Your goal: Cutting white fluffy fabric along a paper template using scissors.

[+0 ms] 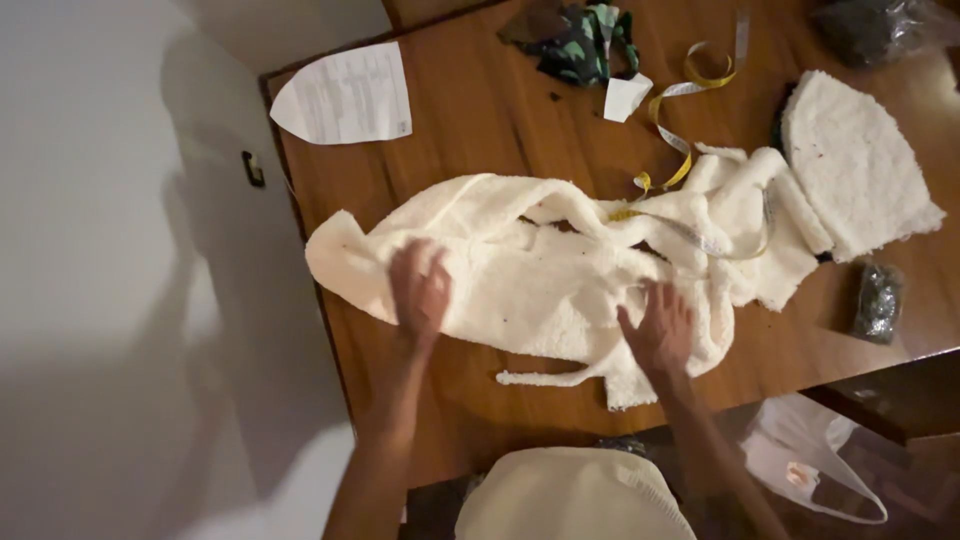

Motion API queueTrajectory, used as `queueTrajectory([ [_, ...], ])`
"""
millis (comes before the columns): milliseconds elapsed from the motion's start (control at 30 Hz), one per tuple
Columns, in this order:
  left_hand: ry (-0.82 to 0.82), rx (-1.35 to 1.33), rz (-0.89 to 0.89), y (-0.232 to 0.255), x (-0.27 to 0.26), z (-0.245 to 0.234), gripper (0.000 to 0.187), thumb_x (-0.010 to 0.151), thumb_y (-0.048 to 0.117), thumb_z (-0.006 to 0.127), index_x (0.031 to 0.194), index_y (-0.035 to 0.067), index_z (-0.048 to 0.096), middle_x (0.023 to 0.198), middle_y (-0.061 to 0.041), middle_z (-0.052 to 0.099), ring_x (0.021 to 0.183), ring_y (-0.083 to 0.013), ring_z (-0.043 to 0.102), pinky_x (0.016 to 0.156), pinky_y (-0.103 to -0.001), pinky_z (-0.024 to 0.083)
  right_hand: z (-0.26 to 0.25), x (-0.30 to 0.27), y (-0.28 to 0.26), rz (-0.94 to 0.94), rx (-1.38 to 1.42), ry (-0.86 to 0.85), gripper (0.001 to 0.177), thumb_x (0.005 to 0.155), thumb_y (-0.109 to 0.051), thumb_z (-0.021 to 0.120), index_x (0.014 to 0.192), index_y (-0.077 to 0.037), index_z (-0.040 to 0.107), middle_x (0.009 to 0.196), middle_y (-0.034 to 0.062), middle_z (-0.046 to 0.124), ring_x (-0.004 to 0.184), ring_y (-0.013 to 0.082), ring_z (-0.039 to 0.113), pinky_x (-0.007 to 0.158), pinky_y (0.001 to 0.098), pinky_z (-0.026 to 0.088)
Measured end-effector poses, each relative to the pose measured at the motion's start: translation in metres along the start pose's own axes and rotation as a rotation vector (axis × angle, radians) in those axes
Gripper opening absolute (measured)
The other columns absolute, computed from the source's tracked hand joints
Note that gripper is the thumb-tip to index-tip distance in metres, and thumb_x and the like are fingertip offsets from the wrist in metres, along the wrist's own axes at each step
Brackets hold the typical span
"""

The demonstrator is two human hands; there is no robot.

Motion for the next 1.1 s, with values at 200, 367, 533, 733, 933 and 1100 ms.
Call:
queueTrajectory([
  [200,-0.389,0.010,0.179,0.069,-0.079,0.014,0.060,0.089,0.042,0.072,0.142,0.017,0.059,0.153,-0.014,0.043,0.145,-0.0362,0.035,0.115,-0.069,0.023,0.052,-0.057,0.015,0.149,0.425,-0.142,0.086,0.071,-0.045,0.084,0.136,-0.005,0.045,0.132,0.0198,0.054,0.115,0.0353,0.059,0.087,0.0493,0.053],
  [367,-0.437,0.089,0.104,-0.001,-0.095,0.035,0.065,0.089,0.041,0.073,0.147,0.023,0.052,0.161,-0.010,0.036,0.150,-0.0366,0.029,0.118,-0.067,0.024,0.066,-0.072,0.037,0.129,0.384,-0.223,0.076,0.085,-0.043,0.077,0.146,-0.009,0.047,0.124,0.0118,0.062,0.118,0.0351,0.063,0.101,0.0494,0.051],
  [533,-0.415,0.089,0.185,-0.050,-0.076,0.026,0.064,0.087,0.032,0.075,0.147,0.025,0.055,0.162,-0.006,0.037,0.151,-0.0338,0.031,0.118,-0.067,0.025,0.039,-0.074,0.041,-0.154,0.101,-0.115,0.062,0.088,-0.041,0.073,0.142,-0.015,0.055,0.138,0.0110,0.056,0.125,0.0390,0.055,0.101,0.0523,0.046],
  [733,-0.430,0.189,0.201,-0.059,-0.052,0.023,0.052,0.092,0.017,0.071,0.142,0.030,0.061,0.164,-0.001,0.040,0.152,-0.0303,0.034,0.125,-0.057,0.029,0.027,-0.074,0.044,-0.211,-0.011,-0.336,0.061,0.082,-0.046,0.076,0.136,-0.022,0.060,0.128,0.0052,0.059,0.122,0.0323,0.057,0.101,0.0507,0.048],
  [933,-0.396,0.090,-0.027,0.020,-0.099,0.050,0.038,0.092,0.005,0.062,0.129,0.013,0.069,0.148,-0.015,0.056,0.133,-0.0350,0.052,0.112,-0.051,0.044,0.041,-0.048,0.033,-0.227,0.093,-0.345,0.035,0.087,-0.040,0.078,0.112,-0.017,0.069,0.115,0.0051,0.069,0.114,0.0285,0.066,0.100,0.0442,0.055],
  [1100,-0.220,-0.124,0.268,0.151,-0.154,-0.008,0.034,0.072,0.029,0.074,0.095,0.005,0.068,0.095,-0.016,0.068,0.090,-0.0360,0.067,0.073,-0.048,0.055,0.049,-0.003,-0.028,-0.275,0.226,-0.201,0.042,0.087,-0.028,0.077,0.123,-0.008,0.067,0.118,0.0125,0.070,0.108,0.0342,0.065,0.090,0.0465,0.053],
])
Point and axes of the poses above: each hand's wrist, its own x-axis towards the middle knuckle, its own z-axis out of the palm, y = z × x, the point moved 5 cm from there along x, towards the middle knuckle
